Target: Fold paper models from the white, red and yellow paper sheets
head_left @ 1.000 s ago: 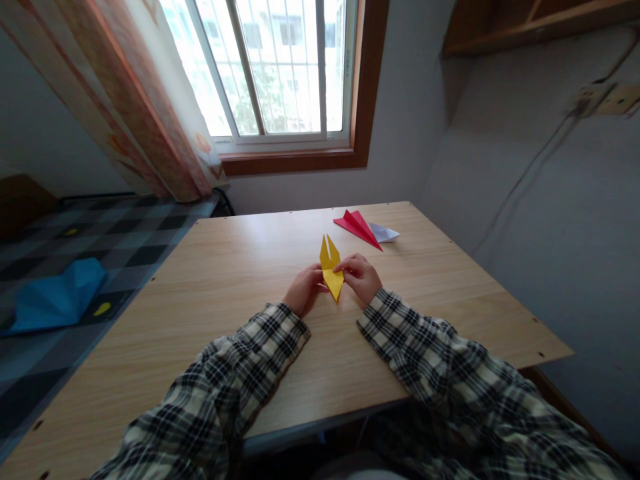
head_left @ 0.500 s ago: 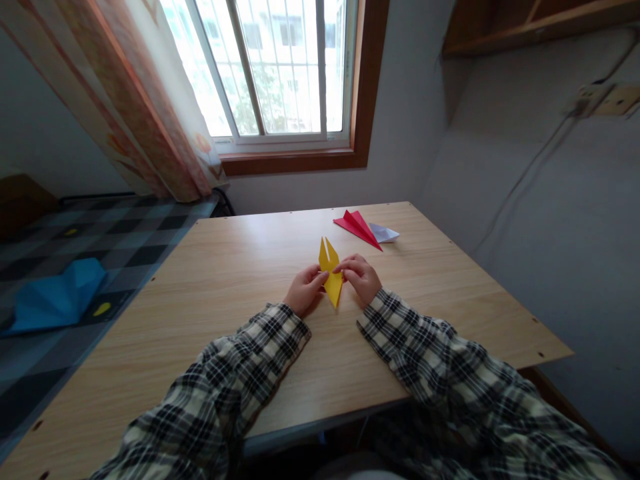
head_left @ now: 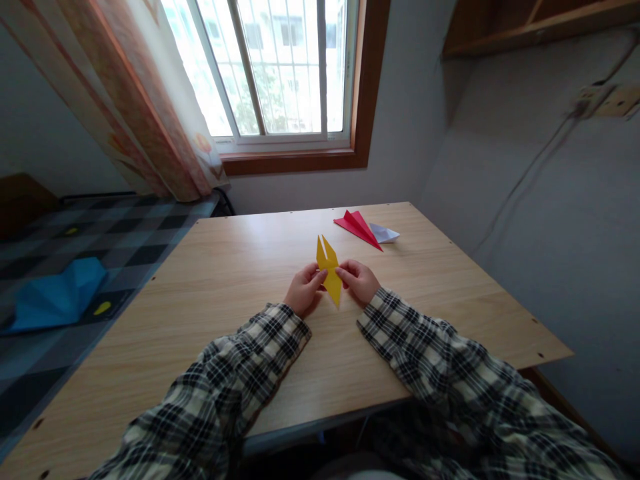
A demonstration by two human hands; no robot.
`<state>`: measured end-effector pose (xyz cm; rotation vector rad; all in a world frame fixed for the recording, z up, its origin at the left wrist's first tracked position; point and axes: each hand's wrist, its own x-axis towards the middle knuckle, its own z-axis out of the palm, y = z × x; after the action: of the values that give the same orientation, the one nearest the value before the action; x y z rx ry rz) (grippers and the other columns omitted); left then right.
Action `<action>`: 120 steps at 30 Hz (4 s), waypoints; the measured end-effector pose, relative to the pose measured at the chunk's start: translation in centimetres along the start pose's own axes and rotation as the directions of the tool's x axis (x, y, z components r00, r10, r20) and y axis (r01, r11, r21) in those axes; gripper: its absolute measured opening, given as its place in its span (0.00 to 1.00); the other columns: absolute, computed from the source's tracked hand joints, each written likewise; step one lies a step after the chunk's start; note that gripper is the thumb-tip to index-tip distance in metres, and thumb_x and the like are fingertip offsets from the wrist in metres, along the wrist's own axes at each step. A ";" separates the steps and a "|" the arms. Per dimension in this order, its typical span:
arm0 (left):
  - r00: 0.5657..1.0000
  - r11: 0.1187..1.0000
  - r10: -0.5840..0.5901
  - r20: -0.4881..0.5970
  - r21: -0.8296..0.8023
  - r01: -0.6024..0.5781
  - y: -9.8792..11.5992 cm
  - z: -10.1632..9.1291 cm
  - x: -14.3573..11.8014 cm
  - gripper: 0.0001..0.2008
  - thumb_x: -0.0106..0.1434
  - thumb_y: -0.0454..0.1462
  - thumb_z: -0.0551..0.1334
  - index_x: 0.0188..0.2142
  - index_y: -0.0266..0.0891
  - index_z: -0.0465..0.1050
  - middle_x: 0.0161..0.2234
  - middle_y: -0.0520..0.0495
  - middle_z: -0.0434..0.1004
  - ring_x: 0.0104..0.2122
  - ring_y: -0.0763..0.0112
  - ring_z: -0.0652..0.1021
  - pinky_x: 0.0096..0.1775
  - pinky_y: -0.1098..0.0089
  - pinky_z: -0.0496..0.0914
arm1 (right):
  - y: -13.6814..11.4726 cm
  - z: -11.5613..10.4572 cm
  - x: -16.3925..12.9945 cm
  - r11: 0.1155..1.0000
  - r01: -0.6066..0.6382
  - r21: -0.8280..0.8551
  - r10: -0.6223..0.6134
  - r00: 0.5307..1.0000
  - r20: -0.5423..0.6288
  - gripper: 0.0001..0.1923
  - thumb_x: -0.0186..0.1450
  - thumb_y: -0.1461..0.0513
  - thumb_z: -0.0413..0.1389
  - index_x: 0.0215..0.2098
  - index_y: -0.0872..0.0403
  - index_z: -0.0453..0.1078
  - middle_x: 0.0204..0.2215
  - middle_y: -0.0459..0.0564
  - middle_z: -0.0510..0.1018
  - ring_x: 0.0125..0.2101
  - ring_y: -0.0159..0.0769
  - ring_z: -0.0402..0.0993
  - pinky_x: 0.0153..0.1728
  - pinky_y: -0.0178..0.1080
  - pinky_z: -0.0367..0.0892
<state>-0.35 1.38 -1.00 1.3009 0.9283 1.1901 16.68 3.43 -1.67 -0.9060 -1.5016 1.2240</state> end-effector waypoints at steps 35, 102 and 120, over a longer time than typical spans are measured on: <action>0.998 0.999 -0.050 0.043 -0.015 0.051 0.5 0.3 -0.3 0.19 0.56 0.50 0.69 0.34 0.35 0.72 0.30 0.48 0.78 0.30 0.70 0.78 0.35 0.70 0.71 | 0.0 0.0 0.1 0.995 -0.015 0.102 0.020 0.999 -0.045 0.21 0.56 0.44 0.61 0.25 0.52 0.66 0.19 0.40 0.67 0.21 0.29 0.63 0.22 0.33 0.59; 0.977 0.967 0.196 -0.081 0.180 -0.179 0.9 0.3 -0.3 0.11 0.58 0.42 0.67 0.36 0.39 0.70 0.35 0.50 0.70 0.35 0.71 0.73 0.36 0.70 0.71 | -0.9 0.4 -0.4 0.927 -0.293 0.233 0.241 0.944 0.228 0.26 0.49 0.43 0.66 0.30 0.56 0.72 0.21 0.41 0.68 0.22 0.28 0.62 0.23 0.34 0.55; 0.989 0.967 0.125 -0.079 0.232 -0.104 0.5 0.2 -0.1 0.14 0.61 0.48 0.64 0.35 0.39 0.71 0.33 0.50 0.72 0.35 0.70 0.73 0.32 0.71 0.72 | -1.1 0.7 -0.4 0.958 -0.205 0.203 0.174 0.972 0.161 0.23 0.50 0.45 0.66 0.27 0.55 0.70 0.21 0.41 0.67 0.22 0.28 0.61 0.23 0.34 0.54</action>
<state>-0.28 1.21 -0.48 1.5088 1.0943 1.2699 16.17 2.59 -0.71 -0.8446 -1.3790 1.5893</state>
